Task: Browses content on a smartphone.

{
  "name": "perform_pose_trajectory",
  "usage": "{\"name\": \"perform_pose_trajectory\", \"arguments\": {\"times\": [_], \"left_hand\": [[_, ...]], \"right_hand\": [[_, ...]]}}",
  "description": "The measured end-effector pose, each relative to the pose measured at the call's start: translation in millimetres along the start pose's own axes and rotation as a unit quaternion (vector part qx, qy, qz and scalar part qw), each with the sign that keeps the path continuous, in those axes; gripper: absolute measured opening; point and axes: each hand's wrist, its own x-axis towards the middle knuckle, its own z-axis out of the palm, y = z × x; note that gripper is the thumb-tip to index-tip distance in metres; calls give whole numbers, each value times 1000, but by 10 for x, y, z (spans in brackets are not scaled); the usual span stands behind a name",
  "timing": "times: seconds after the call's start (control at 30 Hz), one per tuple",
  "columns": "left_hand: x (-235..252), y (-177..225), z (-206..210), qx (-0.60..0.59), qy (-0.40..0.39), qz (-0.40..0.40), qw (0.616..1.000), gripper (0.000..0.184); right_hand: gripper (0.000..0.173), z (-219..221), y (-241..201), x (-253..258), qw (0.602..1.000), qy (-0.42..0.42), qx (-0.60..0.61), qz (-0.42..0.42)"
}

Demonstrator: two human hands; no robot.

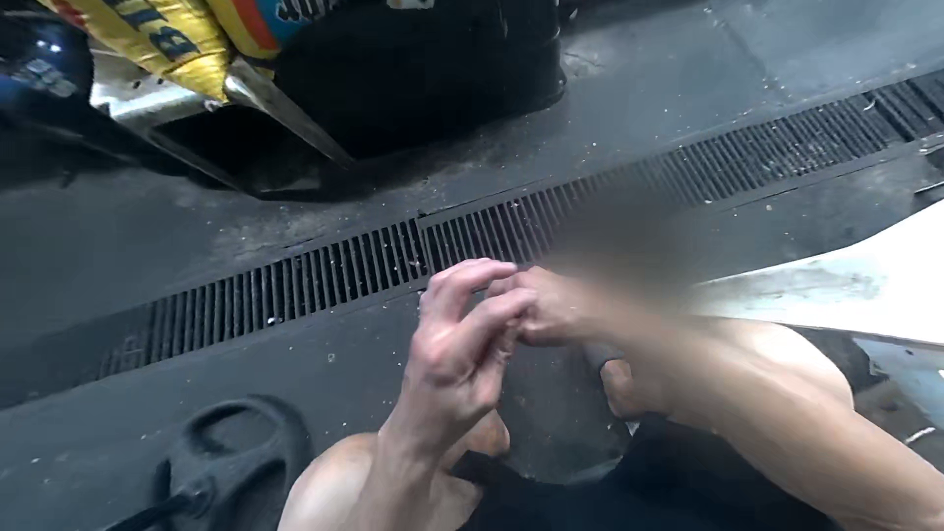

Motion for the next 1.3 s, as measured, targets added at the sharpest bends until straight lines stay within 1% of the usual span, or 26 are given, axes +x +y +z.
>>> {"name": "perform_pose_trajectory", "arguments": {"times": [0.1,0.17,0.23,0.33,0.4,0.5,0.57,0.6,0.67,0.73,0.77,0.83,0.87,0.9,0.93,0.97,1.0,1.03,1.07,1.1,1.13,1.17,1.23,1.3], "left_hand": [[-6,-4,69,22,-32,14,999,21],[-32,-34,99,31,-49,12,998,22],[-54,-60,121,34,-75,4,997,24],[-66,-78,163,29,-110,-4,994,23],[-69,-84,198,30,-107,-5,994,19],[-56,-103,240,28,-82,8,996,12],[-50,-93,245,38,-86,18,995,10],[-51,-85,248,48,-94,22,994,10],[-56,-66,256,82,-116,24,990,12],[-74,-67,244,123,-131,24,983,18],[-81,-85,201,133,-127,23,983,21],[-72,-162,-2,131,-72,5,989,24],[-62,-200,-161,137,-34,-14,990,28],[-58,-235,-332,157,5,-37,987,33],[-71,-272,-485,190,43,-62,979,37],[-96,-312,-599,231,71,-89,966,36],[-129,-348,-672,274,82,-123,950,29],[-158,-384,-704,320,71,-162,931,39],[-184,-426,-696,355,52,-200,912,55],[-201,-461,-663,363,41,-231,902,62],[-210,-481,-619,353,42,-246,901,60],[-208,-482,-564,342,54,-244,906,52],[-180,-468,-444,314,77,-197,926,37],[-169,-455,-342,302,60,-141,941,22]], "right_hand": [[30,79,3,6,997,-43,-53,37],[31,77,-23,-3,994,-66,-54,62],[32,130,-16,-11,994,-61,-63,60],[33,202,40,-70,999,-20,-25,14],[32,215,80,-146,999,10,6,-45],[26,215,105,-196,997,7,1,-83],[27,217,100,-189,996,-1,-16,-88],[26,223,93,-184,997,-6,-31,-76],[25,207,37,-165,997,-44,-58,-12],[29,198,-13,-123,994,-69,-84,27],[33,187,-39,-87,991,-82,-100,44],[48,149,-44,9,984,-92,-122,93],[60,108,-42,31,982,-85,-120,123],[68,60,-29,29,982,-65,-112,140],[72,-1,-16,16,983,-46,-95,149],[71,-71,0,-6,987,-21,-72,145],[67,-153,18,-27,991,7,-35,132],[60,-247,29,-46,993,30,16,112],[52,-343,33,-67,991,47,93,85],[49,-424,46,-89,979,61,185,54],[52,-497,58,-115,959,69,274,26],[59,-559,60,-143,937,75,341,1],[73,-642,33,-192,888,83,450,-36],[82,-680,9,-213,848,79,521,-63]]}}
